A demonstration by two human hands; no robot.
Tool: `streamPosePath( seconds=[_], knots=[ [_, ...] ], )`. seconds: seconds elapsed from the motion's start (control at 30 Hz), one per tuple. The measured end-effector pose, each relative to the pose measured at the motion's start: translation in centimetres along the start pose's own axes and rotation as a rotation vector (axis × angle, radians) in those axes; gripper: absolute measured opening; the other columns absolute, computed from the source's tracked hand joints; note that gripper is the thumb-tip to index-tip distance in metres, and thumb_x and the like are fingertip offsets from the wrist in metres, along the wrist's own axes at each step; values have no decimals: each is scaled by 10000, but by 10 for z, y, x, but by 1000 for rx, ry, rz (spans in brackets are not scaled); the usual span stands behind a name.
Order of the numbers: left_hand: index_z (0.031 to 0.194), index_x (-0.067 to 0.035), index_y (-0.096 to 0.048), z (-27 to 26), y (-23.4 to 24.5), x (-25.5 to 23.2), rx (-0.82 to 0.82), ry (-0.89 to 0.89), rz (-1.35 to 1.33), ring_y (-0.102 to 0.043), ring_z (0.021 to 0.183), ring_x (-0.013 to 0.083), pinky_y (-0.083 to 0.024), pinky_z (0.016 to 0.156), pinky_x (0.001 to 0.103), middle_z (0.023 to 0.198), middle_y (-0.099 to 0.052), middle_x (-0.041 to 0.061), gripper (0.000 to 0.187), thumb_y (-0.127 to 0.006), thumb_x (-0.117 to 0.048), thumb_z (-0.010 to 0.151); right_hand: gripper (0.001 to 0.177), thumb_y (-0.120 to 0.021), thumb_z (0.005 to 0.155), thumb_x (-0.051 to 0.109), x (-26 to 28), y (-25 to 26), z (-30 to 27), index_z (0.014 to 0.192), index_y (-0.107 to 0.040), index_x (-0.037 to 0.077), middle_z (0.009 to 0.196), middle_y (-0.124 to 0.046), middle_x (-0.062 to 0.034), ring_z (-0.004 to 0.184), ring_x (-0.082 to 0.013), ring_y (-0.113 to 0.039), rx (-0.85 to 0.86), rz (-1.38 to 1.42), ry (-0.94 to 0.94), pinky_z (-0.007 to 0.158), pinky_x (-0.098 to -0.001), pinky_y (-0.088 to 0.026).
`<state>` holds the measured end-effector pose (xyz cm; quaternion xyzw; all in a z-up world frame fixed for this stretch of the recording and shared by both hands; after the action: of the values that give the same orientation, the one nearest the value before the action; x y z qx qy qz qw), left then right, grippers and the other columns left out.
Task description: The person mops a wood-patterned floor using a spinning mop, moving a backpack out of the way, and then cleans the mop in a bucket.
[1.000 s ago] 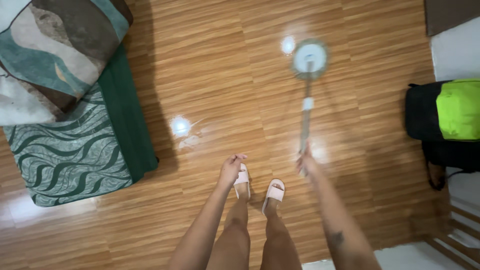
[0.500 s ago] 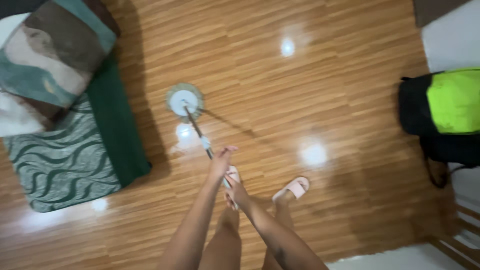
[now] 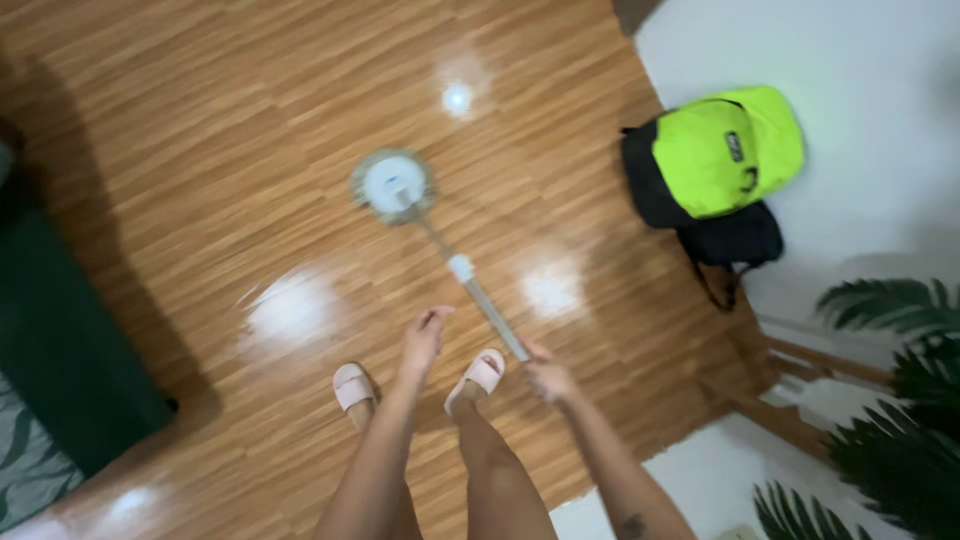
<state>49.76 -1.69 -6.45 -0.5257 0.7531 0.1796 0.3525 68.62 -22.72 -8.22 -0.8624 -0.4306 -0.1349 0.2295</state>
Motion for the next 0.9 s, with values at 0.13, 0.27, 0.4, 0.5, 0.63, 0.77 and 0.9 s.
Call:
streamPosePath(
  seconds=[0.13, 0.27, 0.4, 0.5, 0.63, 0.77, 0.9],
  knots=[
    [1103, -158, -746, 13, -77, -28, 62, -21, 55, -329, 466, 47, -299, 415, 243, 593, -426, -86, 229, -585, -307, 1039, 746, -686, 857, 76, 57, 110, -37, 1554, -446, 192, 882, -690, 51, 524, -55, -544, -217, -50, 83, 382, -231, -419],
    [1098, -157, -731, 15, -107, -45, 132, 36, 40, -284, 449, 49, -234, 403, 246, 583, -364, -89, 218, -581, -304, 1039, 724, -645, 909, 127, 109, 171, -17, 1587, -405, 211, 729, -601, -45, 438, -127, -484, -333, 18, 188, 332, -269, -379],
    [1110, -169, -733, 8, -94, -58, 128, 39, 116, -315, 455, 47, -270, 415, 238, 575, -372, -90, 218, -578, -307, 1045, 728, -575, 968, 149, 157, 181, 40, 1620, -307, 331, 694, -604, -37, 426, -133, -498, -299, 403, 195, 323, -275, -368],
    [1091, -174, -735, 2, -70, -55, 115, 58, 58, -340, 451, 62, -280, 407, 246, 573, -390, -72, 208, -579, -298, 1030, 710, -540, 1002, 143, 183, 167, 82, 1629, -292, 366, 684, -568, -29, 418, -118, -487, -379, 445, 168, 338, -261, -362],
    [1067, -167, -743, 23, -36, -33, 43, 49, 171, -530, 590, 42, -417, 482, 227, 735, -608, -65, 222, -570, -298, 1017, 622, -452, 1034, 130, 178, 99, 120, 1604, -256, 287, 636, -522, -71, 383, -202, -486, -397, 299, 282, 301, -357, -416],
    [1073, -173, -752, 47, -26, -32, 92, 13, 267, -533, 621, 52, -416, 490, 230, 788, -644, -49, 243, -561, -315, 1024, 717, -437, 1007, 95, 98, 4, 75, 1641, -210, 342, 572, -486, -14, 388, -137, -465, -436, 310, 310, 313, -306, -396],
    [1109, -190, -759, 52, -22, -71, 131, 75, 365, -442, 542, 62, -389, 474, 238, 654, -481, -55, 246, -567, -318, 1021, 699, -466, 994, 140, 57, -62, 23, 1603, -238, 396, 576, -509, -23, 364, -154, -455, -407, 465, 141, 310, -314, -417]
  ],
)
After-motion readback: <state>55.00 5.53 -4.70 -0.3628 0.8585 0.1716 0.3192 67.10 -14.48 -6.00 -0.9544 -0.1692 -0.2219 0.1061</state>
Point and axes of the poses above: each hand's wrist, its own z-axis towards the middle knuckle, its own y-axis out of the back of the hand, x = y × z, the point moved 8 cm from there along z, towards the middle knuckle
